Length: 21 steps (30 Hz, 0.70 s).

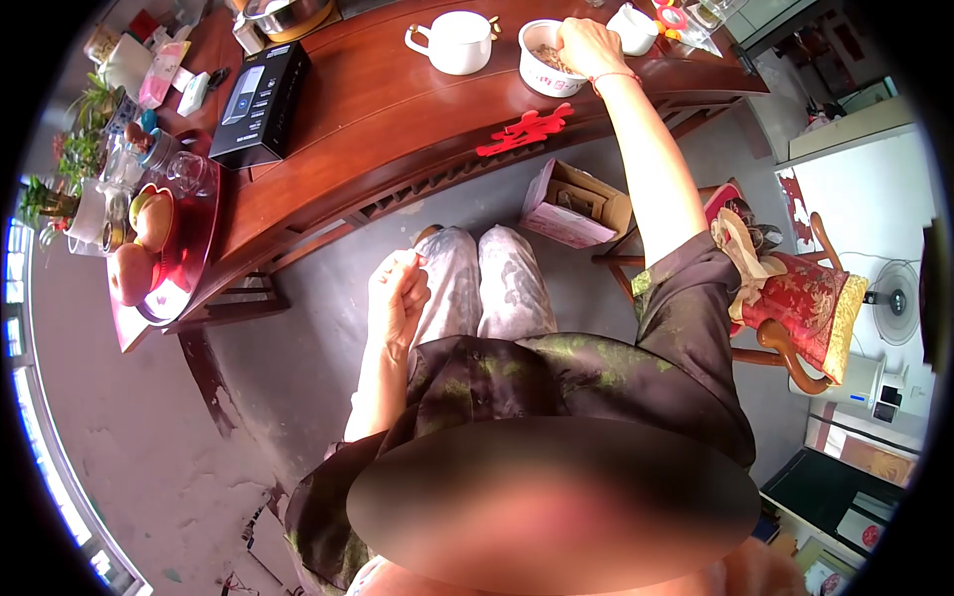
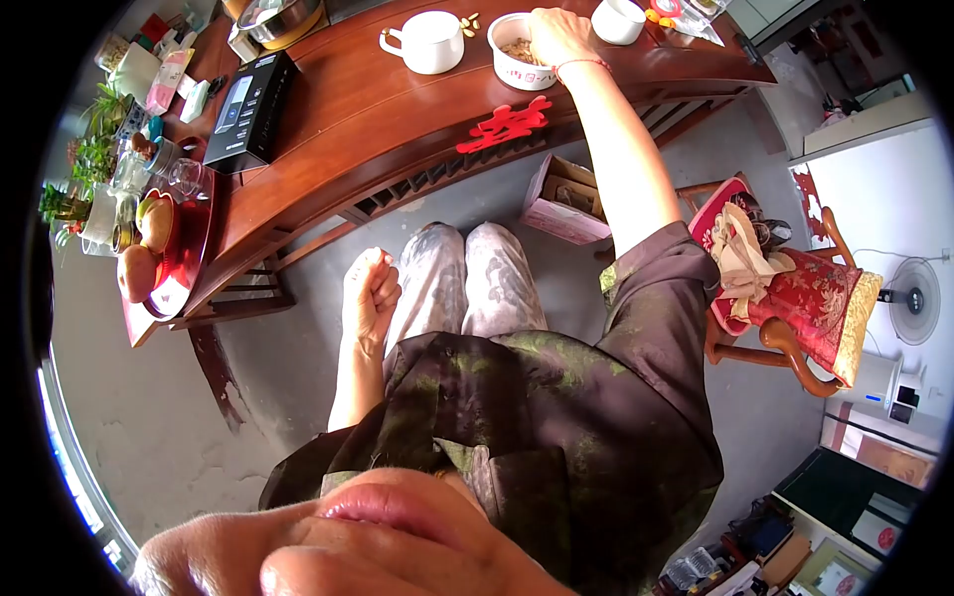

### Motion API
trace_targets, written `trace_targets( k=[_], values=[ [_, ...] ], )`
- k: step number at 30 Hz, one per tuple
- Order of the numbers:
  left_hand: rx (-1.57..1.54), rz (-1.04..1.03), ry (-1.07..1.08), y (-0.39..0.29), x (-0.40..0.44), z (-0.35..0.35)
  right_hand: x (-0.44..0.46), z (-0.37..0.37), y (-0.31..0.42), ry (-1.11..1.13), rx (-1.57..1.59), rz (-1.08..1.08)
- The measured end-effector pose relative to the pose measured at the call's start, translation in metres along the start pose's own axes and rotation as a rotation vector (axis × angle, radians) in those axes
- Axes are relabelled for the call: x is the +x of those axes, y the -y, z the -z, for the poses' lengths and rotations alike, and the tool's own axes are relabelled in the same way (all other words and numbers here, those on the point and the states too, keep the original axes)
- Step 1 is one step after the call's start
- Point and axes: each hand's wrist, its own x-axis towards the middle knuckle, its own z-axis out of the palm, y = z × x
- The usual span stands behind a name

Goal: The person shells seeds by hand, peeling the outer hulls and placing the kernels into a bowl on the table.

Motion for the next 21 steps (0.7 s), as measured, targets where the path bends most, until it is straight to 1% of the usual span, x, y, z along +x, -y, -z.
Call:
trace_targets(
  k=[5,7,8,10,11,12,13,14,16,17,19,21],
  values=[
    [0.003,-0.001,0.011,0.001,-0.002,-0.004,-0.004,-0.002,-0.006,-0.045,0.052,-0.037],
    [0.025,-0.002,0.017,0.002,-0.003,-0.005,-0.013,0.008,-0.007,-0.088,0.224,-0.089],
    [0.045,-0.002,0.022,0.002,-0.004,-0.005,-0.017,0.008,-0.01,-0.088,0.225,-0.091],
    [0.028,0.016,-0.002,0.001,-0.006,-0.008,-0.026,0.011,-0.017,-0.196,0.582,-0.156],
    [0.009,0.034,-0.027,0.002,-0.007,-0.01,-0.033,0.012,-0.021,-0.196,0.584,-0.153],
    [0.008,0.031,-0.031,0.002,-0.007,-0.01,-0.043,0.016,-0.022,-0.187,1.071,-0.241],
    [-0.071,0.054,-0.033,0.002,-0.006,-0.009,-0.055,0.021,-0.018,-0.162,1.558,-0.329],
    [-0.151,0.078,-0.038,0.003,-0.005,-0.008,-0.07,0.025,-0.013,-0.147,1.56,-0.329],
    [-0.261,0.11,0.012,0.004,-0.001,-0.006,-0.107,0.04,0.003,0.144,2.412,-0.241],
    [-0.343,0.12,0.05,0.005,0.001,-0.004,-0.125,0.033,0.01,0.241,2.577,-0.15],
    [-0.583,0.19,0.142,0.004,0.004,-0.003,-0.158,0.014,0.035,0.355,2.751,-0.032],
    [-0.665,0.191,0.053,0.007,0.009,0.002,-0.193,-0.002,0.065,0.435,2.899,-0.125]
  ],
)
